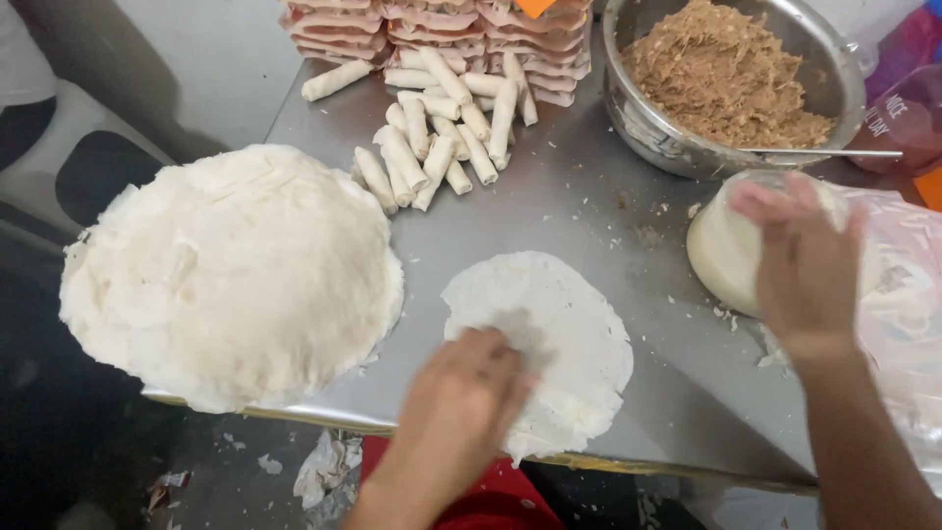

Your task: Manually assembling lumpia by placing meat filling on wrappers and rolling them into cylinders.

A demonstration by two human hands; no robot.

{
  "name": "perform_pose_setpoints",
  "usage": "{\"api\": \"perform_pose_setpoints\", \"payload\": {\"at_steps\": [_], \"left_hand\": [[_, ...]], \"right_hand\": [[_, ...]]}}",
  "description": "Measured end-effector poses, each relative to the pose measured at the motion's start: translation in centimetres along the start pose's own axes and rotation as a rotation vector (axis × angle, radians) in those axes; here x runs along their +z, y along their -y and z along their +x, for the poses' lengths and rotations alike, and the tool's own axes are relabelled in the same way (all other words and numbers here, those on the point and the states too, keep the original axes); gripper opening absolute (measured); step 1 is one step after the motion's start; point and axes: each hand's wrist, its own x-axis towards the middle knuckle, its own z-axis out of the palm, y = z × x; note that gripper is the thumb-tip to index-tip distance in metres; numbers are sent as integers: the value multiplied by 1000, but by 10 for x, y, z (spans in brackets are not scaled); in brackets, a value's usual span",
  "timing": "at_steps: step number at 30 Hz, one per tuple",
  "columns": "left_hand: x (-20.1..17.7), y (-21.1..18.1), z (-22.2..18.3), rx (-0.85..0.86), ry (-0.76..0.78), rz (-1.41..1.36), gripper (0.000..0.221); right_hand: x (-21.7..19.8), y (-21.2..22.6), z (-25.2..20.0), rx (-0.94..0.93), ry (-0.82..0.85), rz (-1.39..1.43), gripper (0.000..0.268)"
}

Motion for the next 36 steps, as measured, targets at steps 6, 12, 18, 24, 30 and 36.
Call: {"api": "perform_pose_setpoints", "payload": {"at_steps": [6, 12, 18, 24, 30, 36], "left_hand": [[69, -2, -20, 307, 265, 374, 83], [66, -5, -20, 352, 224, 437, 89], [75, -9, -30, 348, 201, 441, 96], [83, 1, -33, 384, 126, 480, 102], [77, 3, -29, 408, 135, 383, 100], [35, -13, -14, 346, 344, -205, 58]], "right_hand": [[75, 108, -55, -769, 595, 272, 57], [67, 130, -4, -535, 791, -105, 65], [21, 161, -14, 19, 1208, 243, 61], [-6, 104, 43, -44, 490, 76, 72], [-38, -10, 101, -163, 242, -727, 37], [-24, -209, 185, -86, 212, -229, 33]]}}
